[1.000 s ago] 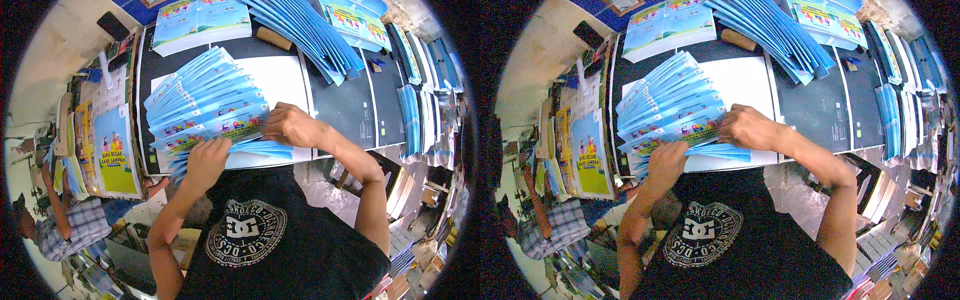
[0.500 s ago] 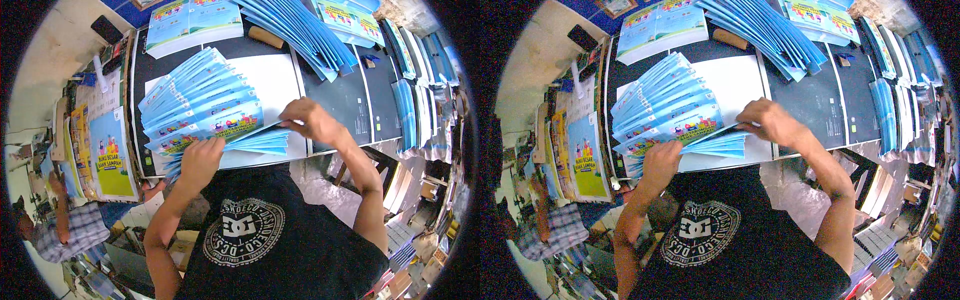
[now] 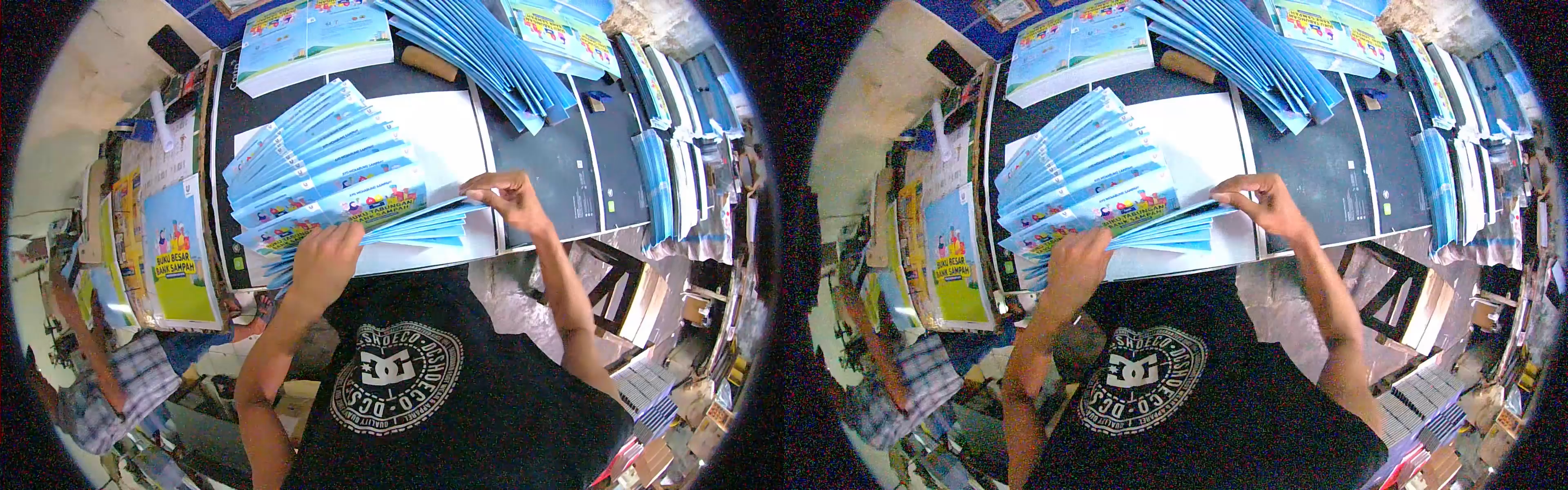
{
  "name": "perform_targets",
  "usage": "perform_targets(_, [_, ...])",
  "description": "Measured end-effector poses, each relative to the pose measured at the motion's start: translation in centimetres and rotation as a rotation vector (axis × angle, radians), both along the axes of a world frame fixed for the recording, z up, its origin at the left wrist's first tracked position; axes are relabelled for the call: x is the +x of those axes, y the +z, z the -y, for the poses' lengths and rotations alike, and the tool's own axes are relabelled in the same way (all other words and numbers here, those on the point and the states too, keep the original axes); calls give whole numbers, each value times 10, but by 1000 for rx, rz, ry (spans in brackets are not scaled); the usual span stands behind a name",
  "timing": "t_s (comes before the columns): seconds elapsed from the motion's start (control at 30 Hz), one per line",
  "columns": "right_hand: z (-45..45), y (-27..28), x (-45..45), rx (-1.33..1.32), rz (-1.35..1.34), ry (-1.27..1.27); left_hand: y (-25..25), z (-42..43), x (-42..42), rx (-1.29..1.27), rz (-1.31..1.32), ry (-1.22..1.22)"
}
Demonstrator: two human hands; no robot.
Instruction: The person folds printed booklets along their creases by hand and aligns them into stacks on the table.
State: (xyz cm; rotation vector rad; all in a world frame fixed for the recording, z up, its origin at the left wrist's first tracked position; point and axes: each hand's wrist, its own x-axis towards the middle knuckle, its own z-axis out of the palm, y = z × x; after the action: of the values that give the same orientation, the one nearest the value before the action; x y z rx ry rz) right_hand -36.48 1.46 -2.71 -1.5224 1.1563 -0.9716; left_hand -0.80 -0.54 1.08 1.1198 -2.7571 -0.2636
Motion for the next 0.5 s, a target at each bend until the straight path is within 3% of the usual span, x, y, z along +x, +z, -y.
perform_targets(0.07, [-8, -23, 3, 97, 169, -48, 0, -1, 0, 26, 29, 20])
perform_targets(0.17, [-12, -16, 54, 6, 365, -152, -2, -2, -5, -26, -38, 21])
perform_targets(0.3, [-25, -19, 98, 64, 248, -54, 2, -4, -13, 24, -13, 25])
perform_targets(0.4, [-20, -9, 94, -4, 243, -153, 3, -6, -12, 20, 3, 25])
perform_targets(0.5, [-32, -11, 102, -82, 168, -40, -4, -8, -15, -6, -23, 17])
